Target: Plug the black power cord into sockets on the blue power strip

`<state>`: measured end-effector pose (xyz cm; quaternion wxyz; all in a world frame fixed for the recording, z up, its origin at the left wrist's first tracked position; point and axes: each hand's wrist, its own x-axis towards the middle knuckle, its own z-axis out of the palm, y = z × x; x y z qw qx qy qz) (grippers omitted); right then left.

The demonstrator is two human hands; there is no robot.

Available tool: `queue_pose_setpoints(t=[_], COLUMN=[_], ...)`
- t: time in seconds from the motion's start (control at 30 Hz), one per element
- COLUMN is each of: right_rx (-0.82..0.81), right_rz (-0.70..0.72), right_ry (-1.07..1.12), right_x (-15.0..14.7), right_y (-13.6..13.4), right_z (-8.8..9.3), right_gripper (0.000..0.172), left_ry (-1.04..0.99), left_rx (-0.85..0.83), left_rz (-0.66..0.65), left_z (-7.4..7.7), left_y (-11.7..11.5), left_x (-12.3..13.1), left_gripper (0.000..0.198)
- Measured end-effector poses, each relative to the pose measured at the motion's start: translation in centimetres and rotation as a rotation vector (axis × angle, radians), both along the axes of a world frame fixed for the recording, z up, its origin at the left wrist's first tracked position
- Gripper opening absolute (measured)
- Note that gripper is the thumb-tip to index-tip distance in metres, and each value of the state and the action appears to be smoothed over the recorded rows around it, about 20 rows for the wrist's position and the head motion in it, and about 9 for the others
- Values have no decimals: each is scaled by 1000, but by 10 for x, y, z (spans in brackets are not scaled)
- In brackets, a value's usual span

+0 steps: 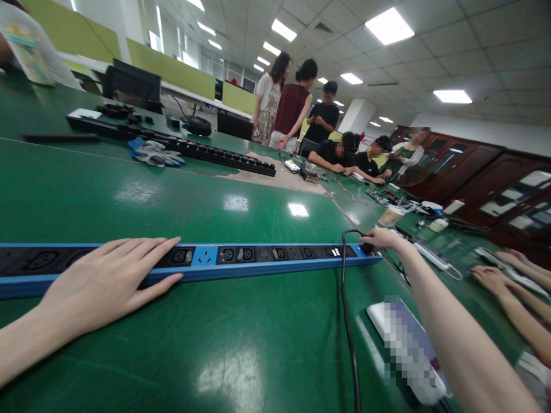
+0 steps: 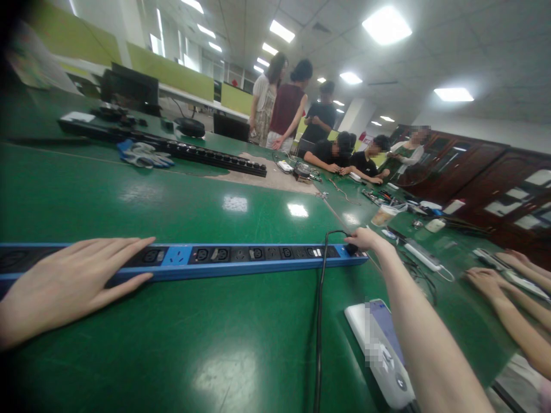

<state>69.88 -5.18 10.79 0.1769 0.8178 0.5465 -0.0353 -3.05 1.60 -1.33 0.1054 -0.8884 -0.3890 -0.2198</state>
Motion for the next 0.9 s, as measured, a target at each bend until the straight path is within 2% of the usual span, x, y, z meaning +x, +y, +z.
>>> queue_pose_setpoints(t=[0.1,0.27,0.47,0.63,0.9], right_rx=[18,68,16,93,90], right_rz=[-14,54,-31,-3,-81], right_ry=[-14,-72,39,-6,137], right_x=[0,0,5,3,2], right_y=[-2,-9,-5,-8,-9], right_z=[-2,-5,-4,-7,-5], right_gripper=[47,49,50,48,47], left_ry=[11,38,56,54,62], left_rx=[-4,5,22,33,19], left_rz=[-5,-19,-12,-13,-12], left_z=[-3,-5,-6,-11,-12], left_y=[3,6,5,8,10], left_x=[-1,-4,-4,-5,-6], left_gripper=[88,89,89,90,91])
